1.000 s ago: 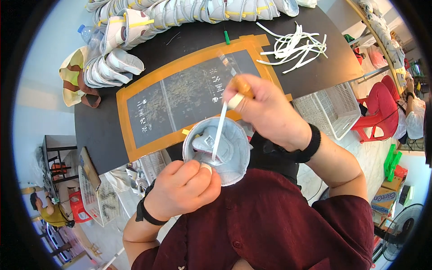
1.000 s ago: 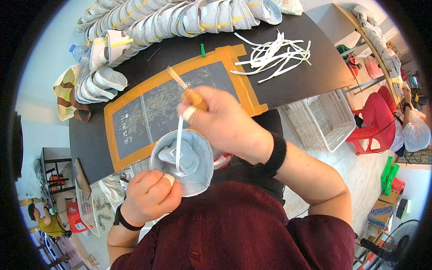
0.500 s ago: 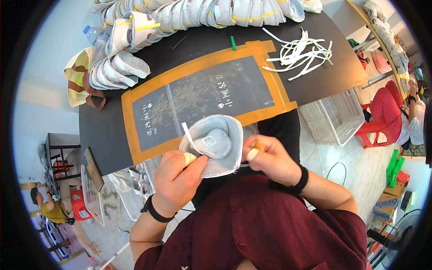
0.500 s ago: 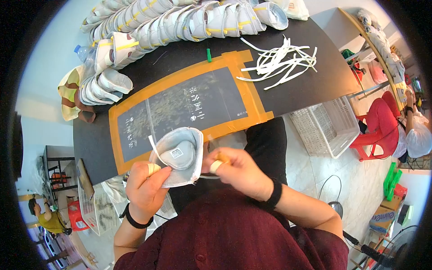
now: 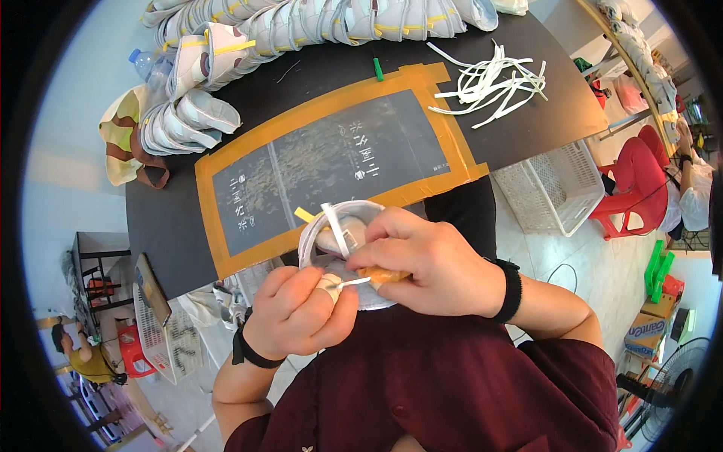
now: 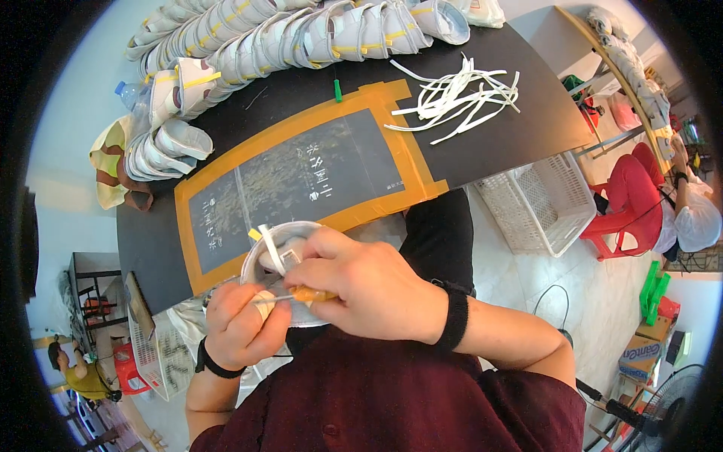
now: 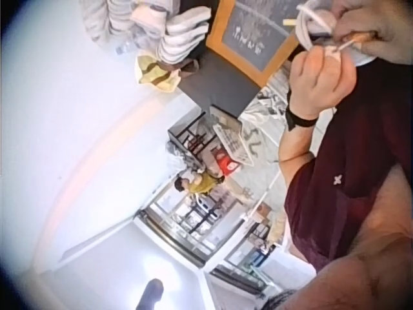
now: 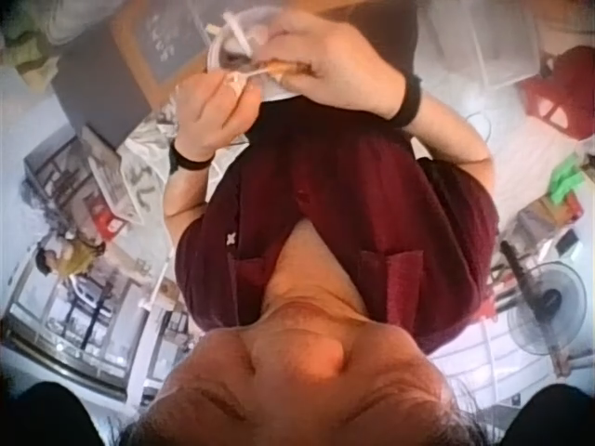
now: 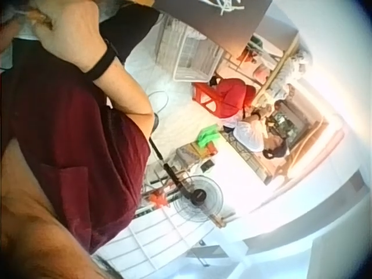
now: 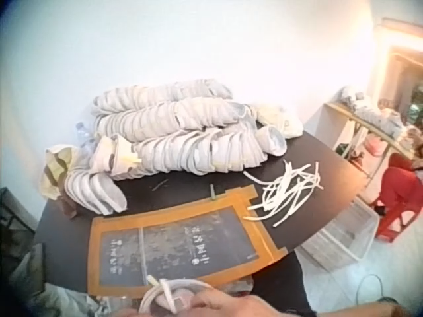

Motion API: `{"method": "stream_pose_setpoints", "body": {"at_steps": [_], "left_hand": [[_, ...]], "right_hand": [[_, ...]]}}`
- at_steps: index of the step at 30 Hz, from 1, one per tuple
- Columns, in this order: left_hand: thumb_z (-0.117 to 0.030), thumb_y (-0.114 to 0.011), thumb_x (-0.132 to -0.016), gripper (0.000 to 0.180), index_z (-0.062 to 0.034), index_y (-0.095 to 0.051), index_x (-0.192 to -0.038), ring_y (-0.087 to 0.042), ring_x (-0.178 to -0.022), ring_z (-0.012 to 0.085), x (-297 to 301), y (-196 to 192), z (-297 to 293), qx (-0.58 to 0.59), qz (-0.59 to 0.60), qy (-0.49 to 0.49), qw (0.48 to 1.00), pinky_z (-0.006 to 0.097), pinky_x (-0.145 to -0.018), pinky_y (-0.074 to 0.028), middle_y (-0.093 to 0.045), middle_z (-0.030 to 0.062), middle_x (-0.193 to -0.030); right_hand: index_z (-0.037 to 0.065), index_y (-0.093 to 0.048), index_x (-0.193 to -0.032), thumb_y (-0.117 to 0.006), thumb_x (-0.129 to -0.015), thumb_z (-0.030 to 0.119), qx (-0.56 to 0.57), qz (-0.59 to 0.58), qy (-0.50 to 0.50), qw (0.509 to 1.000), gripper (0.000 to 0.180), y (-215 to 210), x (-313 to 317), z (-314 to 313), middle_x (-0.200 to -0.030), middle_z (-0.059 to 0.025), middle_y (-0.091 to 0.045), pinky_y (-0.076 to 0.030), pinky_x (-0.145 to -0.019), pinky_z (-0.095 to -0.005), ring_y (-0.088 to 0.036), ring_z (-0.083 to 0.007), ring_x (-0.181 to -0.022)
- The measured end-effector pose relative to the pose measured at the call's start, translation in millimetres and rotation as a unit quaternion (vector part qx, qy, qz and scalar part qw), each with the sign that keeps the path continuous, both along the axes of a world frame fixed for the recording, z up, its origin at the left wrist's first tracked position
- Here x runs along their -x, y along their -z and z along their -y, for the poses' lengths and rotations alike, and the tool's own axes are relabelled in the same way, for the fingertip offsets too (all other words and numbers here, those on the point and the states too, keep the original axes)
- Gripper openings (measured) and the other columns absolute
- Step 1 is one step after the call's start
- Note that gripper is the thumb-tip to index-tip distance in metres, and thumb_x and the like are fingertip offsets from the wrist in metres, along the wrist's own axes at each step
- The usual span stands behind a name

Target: Adjusting internal components of a shoe upper using a manual pick tool.

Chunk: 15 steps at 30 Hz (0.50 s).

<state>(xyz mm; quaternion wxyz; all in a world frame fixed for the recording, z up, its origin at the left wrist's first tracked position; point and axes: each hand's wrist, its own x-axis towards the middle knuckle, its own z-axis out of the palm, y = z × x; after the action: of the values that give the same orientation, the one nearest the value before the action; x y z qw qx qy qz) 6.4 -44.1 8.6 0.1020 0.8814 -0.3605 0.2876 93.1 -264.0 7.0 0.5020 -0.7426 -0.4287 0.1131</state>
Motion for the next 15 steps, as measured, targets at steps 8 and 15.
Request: {"method": "stream_pose_setpoints", "body": {"at_steps": [8, 15], "left_hand": [[-0.004, -0.072, -0.070, 0.030, -0.0127, -0.067, -0.099, -0.058, -0.089, 0.0218, 6.3, 2.2, -4.3, -0.065, 0.040, 0.005, 0.997, 0.033, -0.064, -0.047, -0.051, 0.0027, -0.094], [-0.003, -0.071, -0.071, 0.030, -0.0127, -0.067, -0.100, -0.058, -0.089, 0.0202, 0.0, -2.7, -3.7, -0.080, 0.047, 0.010, 0.996, 0.032, -0.067, -0.047, -0.052, 0.0023, -0.093]], "right_hand": [[0.010, -0.068, -0.104, -0.071, -0.080, 0.013, 0.017, -0.066, 0.057, 0.996, 0.024, 9.9, 5.7, -6.6, -0.098, -0.0084, -0.060, -0.053, -0.069, -0.0383, -0.065, -0.0294, -0.082], [0.007, -0.066, -0.103, -0.070, -0.083, 0.011, 0.007, -0.084, 0.044, 0.995, 0.021, 11.8, 10.4, -6.3, -0.095, -0.0125, -0.060, -0.052, -0.072, -0.0399, -0.064, -0.0330, -0.084]]}}
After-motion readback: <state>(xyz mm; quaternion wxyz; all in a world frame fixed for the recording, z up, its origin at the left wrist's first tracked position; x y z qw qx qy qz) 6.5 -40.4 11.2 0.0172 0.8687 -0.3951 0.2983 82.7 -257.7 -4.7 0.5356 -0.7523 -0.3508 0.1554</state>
